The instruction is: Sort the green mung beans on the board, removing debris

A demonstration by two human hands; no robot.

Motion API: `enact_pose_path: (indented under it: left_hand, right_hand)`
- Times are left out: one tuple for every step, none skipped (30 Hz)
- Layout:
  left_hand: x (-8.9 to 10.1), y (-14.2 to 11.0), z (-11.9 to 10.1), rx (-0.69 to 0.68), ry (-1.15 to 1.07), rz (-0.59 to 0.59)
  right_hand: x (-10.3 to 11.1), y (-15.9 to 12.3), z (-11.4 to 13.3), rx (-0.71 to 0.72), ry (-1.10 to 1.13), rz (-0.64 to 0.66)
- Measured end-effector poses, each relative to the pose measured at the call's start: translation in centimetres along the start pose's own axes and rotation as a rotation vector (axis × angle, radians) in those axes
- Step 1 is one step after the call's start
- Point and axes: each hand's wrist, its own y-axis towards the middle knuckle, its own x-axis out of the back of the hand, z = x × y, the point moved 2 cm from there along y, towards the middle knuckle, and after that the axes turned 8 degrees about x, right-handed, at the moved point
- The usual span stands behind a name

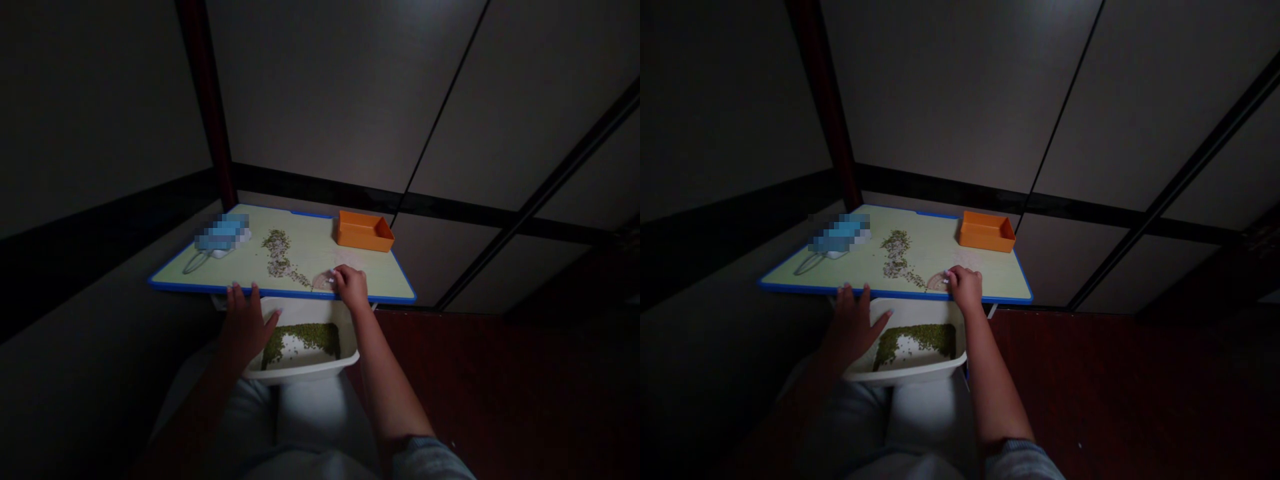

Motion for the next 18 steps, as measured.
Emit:
enact_pose_path:
  left_hand:
    - [0.0,-0.01,-0.01,-0.003,0.001,-0.005]
    - [-0.02,-0.02,-0.01,-0.007,0.001,-0.008]
    - [-0.04,-0.03,-0.01,-0.01,0.001,-0.009]
    - [-0.07,-0.03,0.0,-0.012,0.002,-0.008]
    - [-0.09,-0.02,0.01,-0.011,0.002,-0.007]
    - [-0.13,-0.01,0.03,-0.008,0.002,-0.004]
    - [-0.16,0.0,0.05,-0.003,0.002,-0.002]
    - [-0.2,0.01,0.08,0.002,0.002,-0.001]
    - [-0.23,0.01,0.1,0.005,0.003,-0.001]
    - [-0.27,0.01,0.11,0.006,0.004,-0.002]
    - [-0.31,0.01,0.13,0.005,0.005,-0.005]
    - [-0.34,0.01,0.15,0.002,0.007,-0.008]
    - [-0.38,0.01,0.17,-0.002,0.009,-0.011]
    - [-0.41,0.01,0.19,-0.006,0.012,-0.015]
    - [-0.43,0.0,0.22,-0.01,0.014,-0.018]
    - [-0.45,0.0,0.24,-0.013,0.016,-0.021]
    - [-0.46,-0.01,0.26,-0.017,0.016,-0.023]
    - [-0.47,-0.01,0.28,-0.018,0.016,-0.024]
  right_hand:
    - [-0.01,0.03,0.05,0.004,-0.009,0.005]
    - [-0.03,0.06,0.09,0.008,-0.013,0.01]
    - [-0.05,0.08,0.11,0.014,-0.014,0.013]
    - [-0.07,0.1,0.12,0.023,-0.01,0.017]
    - [-0.09,0.1,0.12,0.034,-0.003,0.021]
    - [-0.1,0.11,0.11,0.047,0.007,0.027]
    - [-0.12,0.1,0.1,0.058,0.02,0.033]
    - [-0.14,0.09,0.08,0.069,0.036,0.041]
    - [-0.17,0.07,0.05,0.076,0.051,0.047]
    - [-0.21,0.05,0.0,0.083,0.067,0.049]
    - [-0.26,0.03,-0.06,0.089,0.085,0.046]
    - [-0.34,0.0,-0.13,0.096,0.11,0.036]
    - [-0.43,-0.04,-0.22,0.104,0.142,0.019]
    - [-0.54,-0.07,-0.32,0.112,0.181,-0.003]
    - [-0.66,-0.12,-0.44,0.118,0.222,-0.028]
    - [-0.76,-0.16,-0.55,0.121,0.259,-0.053]
    - [-0.85,-0.2,-0.66,0.119,0.288,-0.076]
    - [-0.92,-0.24,-0.76,0.112,0.304,-0.095]
